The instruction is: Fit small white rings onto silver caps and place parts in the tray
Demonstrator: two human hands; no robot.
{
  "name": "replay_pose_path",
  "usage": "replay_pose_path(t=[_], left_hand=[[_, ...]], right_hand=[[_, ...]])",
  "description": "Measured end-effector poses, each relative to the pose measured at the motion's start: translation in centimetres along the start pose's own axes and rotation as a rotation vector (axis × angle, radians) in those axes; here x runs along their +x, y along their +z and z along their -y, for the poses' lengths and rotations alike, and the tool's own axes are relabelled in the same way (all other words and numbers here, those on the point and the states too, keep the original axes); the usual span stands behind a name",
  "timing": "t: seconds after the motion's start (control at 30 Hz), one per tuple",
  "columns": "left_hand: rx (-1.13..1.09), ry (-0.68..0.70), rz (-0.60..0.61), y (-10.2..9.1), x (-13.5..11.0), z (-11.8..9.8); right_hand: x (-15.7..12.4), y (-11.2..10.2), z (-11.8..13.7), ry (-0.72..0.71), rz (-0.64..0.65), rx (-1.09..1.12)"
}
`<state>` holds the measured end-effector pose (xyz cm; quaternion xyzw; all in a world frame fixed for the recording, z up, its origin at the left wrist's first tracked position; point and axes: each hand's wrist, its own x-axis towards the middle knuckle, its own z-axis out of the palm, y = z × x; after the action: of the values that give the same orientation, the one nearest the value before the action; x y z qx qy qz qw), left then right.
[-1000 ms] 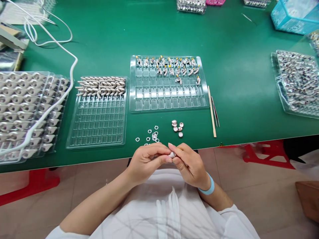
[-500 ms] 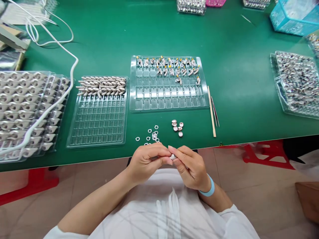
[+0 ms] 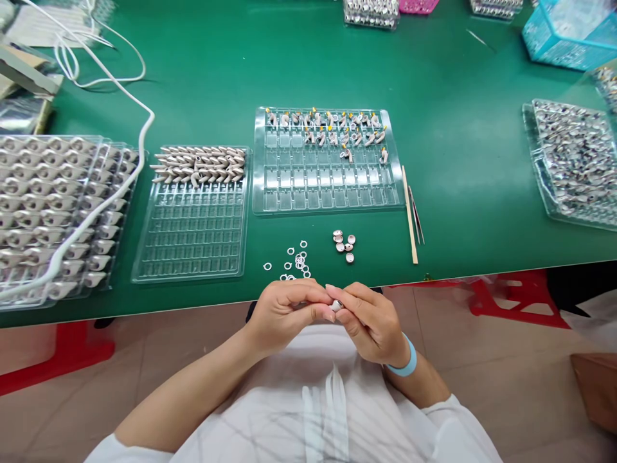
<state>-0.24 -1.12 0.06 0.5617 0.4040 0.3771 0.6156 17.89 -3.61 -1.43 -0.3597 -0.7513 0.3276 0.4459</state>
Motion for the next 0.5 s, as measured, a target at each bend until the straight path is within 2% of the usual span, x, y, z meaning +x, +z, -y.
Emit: replay_pose_path(t=[0.2,0.37,0.5], left_hand=[[-0.212,-0.251,-0.012,0.21,0.07,-0.68],[-0.253,-0.289,-0.007,0.26,-0.10,-0.89],[-0.289,-0.336,-0.009,0.32,-0.14,-0.80]], right_hand=[[-0.33,0.03,-0.32,-0.054,-0.001,-0.065],[-0.29,-0.45,-0.25,-0.073,0.073,-0.114],[-0.05,-0.67,-0.07,-0.084,0.069,-0.126]])
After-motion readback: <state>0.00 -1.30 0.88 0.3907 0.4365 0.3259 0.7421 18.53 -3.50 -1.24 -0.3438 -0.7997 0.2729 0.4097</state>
